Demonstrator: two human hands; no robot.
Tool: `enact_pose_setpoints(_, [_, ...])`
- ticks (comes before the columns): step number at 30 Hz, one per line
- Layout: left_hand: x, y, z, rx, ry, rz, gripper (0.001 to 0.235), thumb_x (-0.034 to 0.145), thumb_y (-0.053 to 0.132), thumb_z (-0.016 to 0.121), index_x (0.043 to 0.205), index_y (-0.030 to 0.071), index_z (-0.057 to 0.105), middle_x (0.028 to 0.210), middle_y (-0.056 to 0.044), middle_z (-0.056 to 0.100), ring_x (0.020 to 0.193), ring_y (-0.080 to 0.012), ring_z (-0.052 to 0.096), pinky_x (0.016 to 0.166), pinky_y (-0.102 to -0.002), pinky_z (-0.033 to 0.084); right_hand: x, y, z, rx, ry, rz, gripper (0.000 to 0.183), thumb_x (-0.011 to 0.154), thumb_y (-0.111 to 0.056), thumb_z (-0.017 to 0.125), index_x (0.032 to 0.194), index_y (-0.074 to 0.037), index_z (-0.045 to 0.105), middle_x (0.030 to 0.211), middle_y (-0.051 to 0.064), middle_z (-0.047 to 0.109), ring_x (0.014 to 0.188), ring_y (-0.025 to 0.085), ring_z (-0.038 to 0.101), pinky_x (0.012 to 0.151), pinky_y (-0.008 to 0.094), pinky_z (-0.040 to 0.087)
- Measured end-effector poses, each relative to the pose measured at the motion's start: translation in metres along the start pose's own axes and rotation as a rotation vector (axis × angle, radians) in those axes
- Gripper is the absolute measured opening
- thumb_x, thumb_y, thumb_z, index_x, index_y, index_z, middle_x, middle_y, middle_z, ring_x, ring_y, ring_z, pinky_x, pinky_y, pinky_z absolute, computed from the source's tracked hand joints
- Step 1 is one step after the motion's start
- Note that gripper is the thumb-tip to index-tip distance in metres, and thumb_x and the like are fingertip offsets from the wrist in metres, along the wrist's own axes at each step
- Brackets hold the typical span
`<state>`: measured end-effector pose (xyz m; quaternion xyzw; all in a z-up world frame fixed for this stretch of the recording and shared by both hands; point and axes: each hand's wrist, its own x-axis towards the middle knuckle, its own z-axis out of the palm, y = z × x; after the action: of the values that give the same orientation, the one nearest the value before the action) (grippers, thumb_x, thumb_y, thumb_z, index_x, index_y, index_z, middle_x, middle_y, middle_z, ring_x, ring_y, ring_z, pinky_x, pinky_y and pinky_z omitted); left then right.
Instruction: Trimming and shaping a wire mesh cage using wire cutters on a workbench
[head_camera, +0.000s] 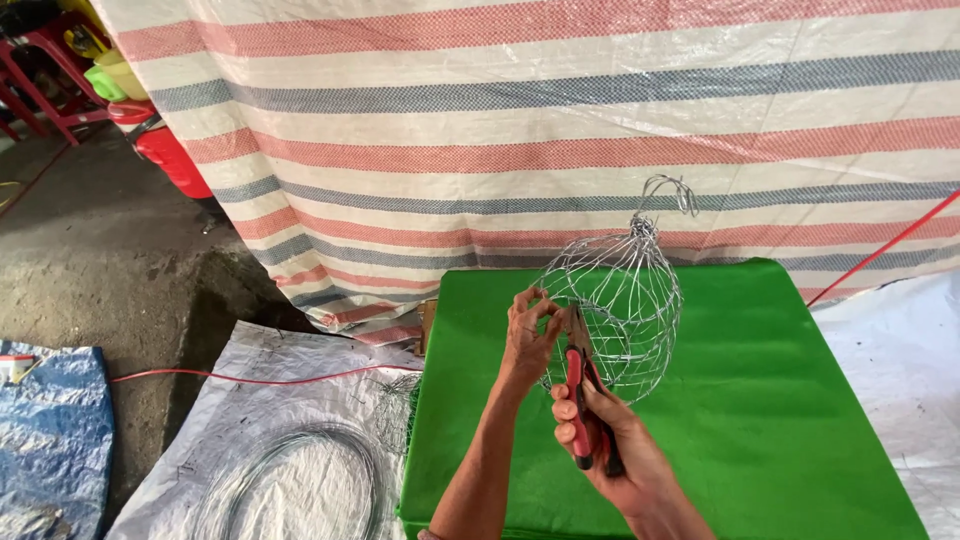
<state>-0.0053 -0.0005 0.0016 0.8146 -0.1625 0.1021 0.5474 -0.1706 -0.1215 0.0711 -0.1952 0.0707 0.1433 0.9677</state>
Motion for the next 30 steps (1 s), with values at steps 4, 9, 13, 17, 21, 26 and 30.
enact_pose_setpoints(4, [-0.006,0.01,-0.004,-0.067,0.052,0.002,0.044,0.099,0.058,0.053,0.089,0.018,0.069,0.154,-0.018,0.045,0.143,-0.0351,0.04,0.106,-0.069,0.036,-0.013,-0.02,-0.016,-0.084,-0.052,0.111,0.039,0.096,-0.012,0.067,0.125,0.01,0.052,0.089,0.018,0.07,0.067,0.023,0.072,0.059,0.031,0.067])
enact_pose_setpoints(9, [-0.012,0.014,-0.008,-0.307,0.073,0.059,0.022,0.102,0.034,0.06,0.115,0.021,0.072,0.162,-0.018,0.034,0.147,-0.0327,0.037,0.108,-0.057,0.052,-0.048,-0.028,-0.01,-0.609,-0.192,-0.067,0.038,0.099,-0.013,0.055,0.131,0.007,0.053,0.092,0.027,0.071,0.066,0.033,0.072,0.051,0.043,0.063])
enact_pose_setpoints(13, [-0.009,0.015,-0.019,-0.325,0.185,0.1,0.023,0.103,0.032,0.057,0.117,0.017,0.067,0.155,-0.019,0.039,0.113,-0.0226,0.059,0.081,-0.035,0.061,-0.043,-0.042,-0.042,-0.748,-0.091,-0.338,0.027,0.102,-0.009,0.049,0.124,0.002,0.06,0.093,0.025,0.076,0.068,0.03,0.073,0.053,0.041,0.065])
enact_pose_setpoints(17, [0.007,0.013,-0.029,-0.194,0.202,0.01,0.042,0.096,0.052,0.057,0.112,0.015,0.061,0.141,-0.012,0.05,0.112,-0.0196,0.062,0.078,-0.034,0.061,-0.021,-0.075,-0.089,-0.722,0.141,-0.533,0.03,0.106,-0.011,0.046,0.133,0.003,0.053,0.106,0.028,0.07,0.082,0.038,0.07,0.065,0.051,0.063])
enact_pose_setpoints(21, [0.039,-0.001,-0.031,0.075,0.156,0.013,0.069,0.09,0.074,0.045,0.106,0.012,0.069,0.144,-0.009,0.053,0.129,-0.0262,0.054,0.102,-0.057,0.045,-0.008,-0.092,-0.102,-0.699,0.37,-0.606,0.027,0.111,-0.008,0.044,0.136,0.002,0.045,0.105,0.031,0.064,0.084,0.042,0.065,0.066,0.052,0.057])
enact_pose_setpoints(26, [0.05,-0.009,-0.03,0.015,-0.071,-0.079,0.064,0.091,0.07,0.049,0.079,0.014,0.076,0.148,-0.011,0.054,0.129,-0.026,0.053,0.099,-0.053,0.048,0.016,-0.109,-0.175,-0.602,0.321,-0.474,0.037,0.109,-0.01,0.044,0.145,-0.003,0.044,0.107,0.027,0.065,0.088,0.036,0.064,0.069,0.047,0.056])
enact_pose_setpoints(30, [0.053,-0.029,-0.015,-0.501,-0.043,-0.173,0.026,0.092,0.048,0.07,0.096,0.022,0.072,0.127,0.002,0.053,0.089,-0.0116,0.059,0.093,-0.045,0.054,0.026,-0.113,-0.212,-0.468,0.273,-0.33,0.047,0.106,-0.013,0.047,0.152,-0.005,0.043,0.106,0.022,0.067,0.087,0.029,0.065,0.066,0.039,0.057])
